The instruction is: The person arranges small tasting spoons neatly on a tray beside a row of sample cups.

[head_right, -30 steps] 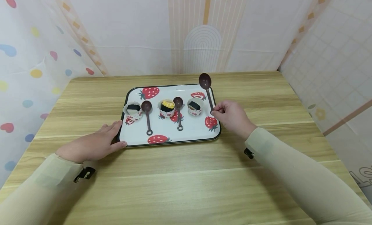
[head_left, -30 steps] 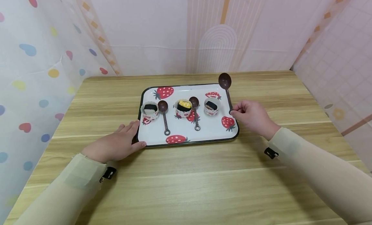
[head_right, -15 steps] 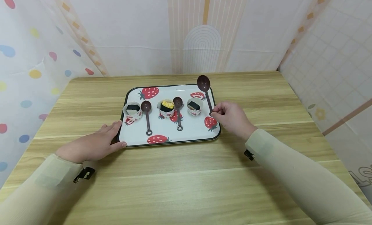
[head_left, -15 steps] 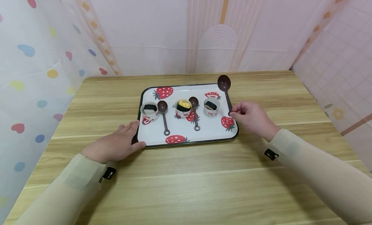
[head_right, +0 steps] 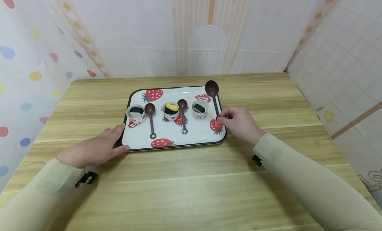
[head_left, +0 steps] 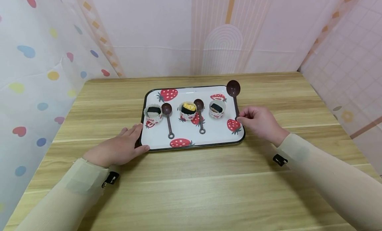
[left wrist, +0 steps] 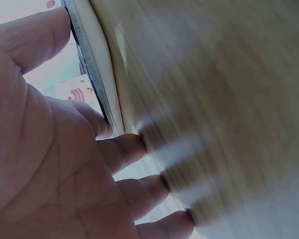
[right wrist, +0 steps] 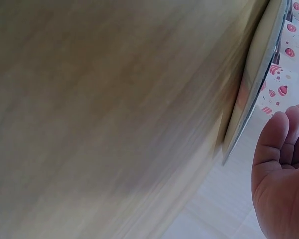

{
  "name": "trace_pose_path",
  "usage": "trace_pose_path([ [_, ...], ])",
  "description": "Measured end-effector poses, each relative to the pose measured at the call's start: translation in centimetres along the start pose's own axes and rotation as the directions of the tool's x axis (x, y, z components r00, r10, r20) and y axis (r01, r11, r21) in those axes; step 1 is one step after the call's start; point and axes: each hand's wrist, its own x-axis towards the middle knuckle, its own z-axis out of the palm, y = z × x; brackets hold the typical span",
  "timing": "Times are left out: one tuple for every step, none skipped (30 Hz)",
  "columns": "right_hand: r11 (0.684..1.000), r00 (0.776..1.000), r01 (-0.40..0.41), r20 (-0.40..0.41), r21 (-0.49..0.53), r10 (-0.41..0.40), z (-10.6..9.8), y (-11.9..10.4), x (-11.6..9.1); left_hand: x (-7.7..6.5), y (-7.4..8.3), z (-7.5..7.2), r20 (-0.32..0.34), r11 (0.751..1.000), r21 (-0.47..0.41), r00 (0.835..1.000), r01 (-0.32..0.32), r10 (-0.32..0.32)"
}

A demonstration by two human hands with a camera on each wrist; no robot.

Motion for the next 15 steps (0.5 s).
trace_pose_path([
  [1.0, 1.0, -0.009, 0.006, 0.005, 0.009, 0.0, 0.05, -0.02, -0.02, 0.01, -0.01, -0.001, 1.0, -0.001, 1.0, 0.0, 0.0],
  [1.0, 1.0, -0.013, 0.012, 0.007, 0.013, 0.02, 0.08, -0.03, -0.03, 0.03, -0.03, -0.002, 1.0, -0.002, 1.0, 0.001, -0.001],
  [1.0, 1.0, -0.018, 0.018, 0.009, 0.018, 0.03, 0.13, -0.04, -0.04, 0.04, -0.04, -0.004, 1.0, -0.004, 1.0, 0.001, -0.001],
  [1.0, 0.999, -0.024, 0.022, 0.01, 0.024, 0.05, 0.16, -0.05, -0.05, 0.04, -0.05, -0.003, 1.0, -0.004, 1.0, 0.002, -0.002],
  [1.0, 0.999, -0.03, 0.024, 0.008, 0.03, 0.09, 0.21, -0.06, -0.05, 0.05, -0.07, -0.003, 1.0, -0.003, 1.0, 0.0, 0.0],
  [0.999, 0.999, -0.036, 0.027, 0.007, 0.036, 0.13, 0.26, -0.05, -0.06, 0.04, -0.08, -0.004, 1.0, -0.003, 1.0, -0.001, 0.001],
  [0.999, 0.999, -0.04, 0.028, 0.003, 0.039, 0.18, 0.3, -0.05, -0.05, 0.03, -0.09, -0.004, 1.0, -0.002, 1.0, -0.001, 0.001],
  [0.999, 0.999, -0.041, 0.028, 0.0, 0.041, 0.25, 0.38, -0.02, -0.04, 0.02, -0.08, -0.003, 1.0, -0.002, 1.0, -0.001, 0.001],
  [0.999, 0.999, -0.045, 0.028, -0.003, 0.045, 0.3, 0.47, 0.01, -0.02, 0.01, -0.07, -0.002, 1.0, -0.002, 1.0, -0.001, 0.001],
  [0.999, 0.999, -0.048, 0.027, -0.004, 0.048, 0.37, 0.5, 0.0, 0.01, -0.01, -0.06, 0.0, 1.0, -0.002, 1.0, -0.001, 0.001],
  [0.999, 0.998, -0.05, 0.028, -0.004, 0.05, 0.43, 0.58, 0.02, 0.03, -0.02, -0.04, 0.001, 1.0, -0.001, 1.0, -0.001, 0.001],
  [0.999, 0.998, -0.052, 0.029, -0.002, 0.052, 0.48, 0.62, 0.02, 0.05, -0.04, -0.03, 0.002, 1.0, -0.001, 1.0, 0.0, 0.0],
  [0.999, 0.998, -0.053, 0.03, -0.002, 0.053, 0.53, 0.64, 0.01, 0.07, -0.05, -0.02, 0.002, 1.0, 0.0, 1.0, -0.001, 0.001],
  [0.998, 0.998, -0.055, 0.031, -0.003, 0.055, 0.56, 0.67, 0.02, 0.08, -0.05, -0.01, 0.002, 1.0, 0.001, 1.0, -0.001, 0.001],
  [0.998, 0.998, -0.057, 0.033, -0.001, 0.057, 0.59, 0.66, 0.01, 0.08, -0.05, 0.0, 0.003, 1.0, 0.0, 1.0, -0.001, 0.001],
])
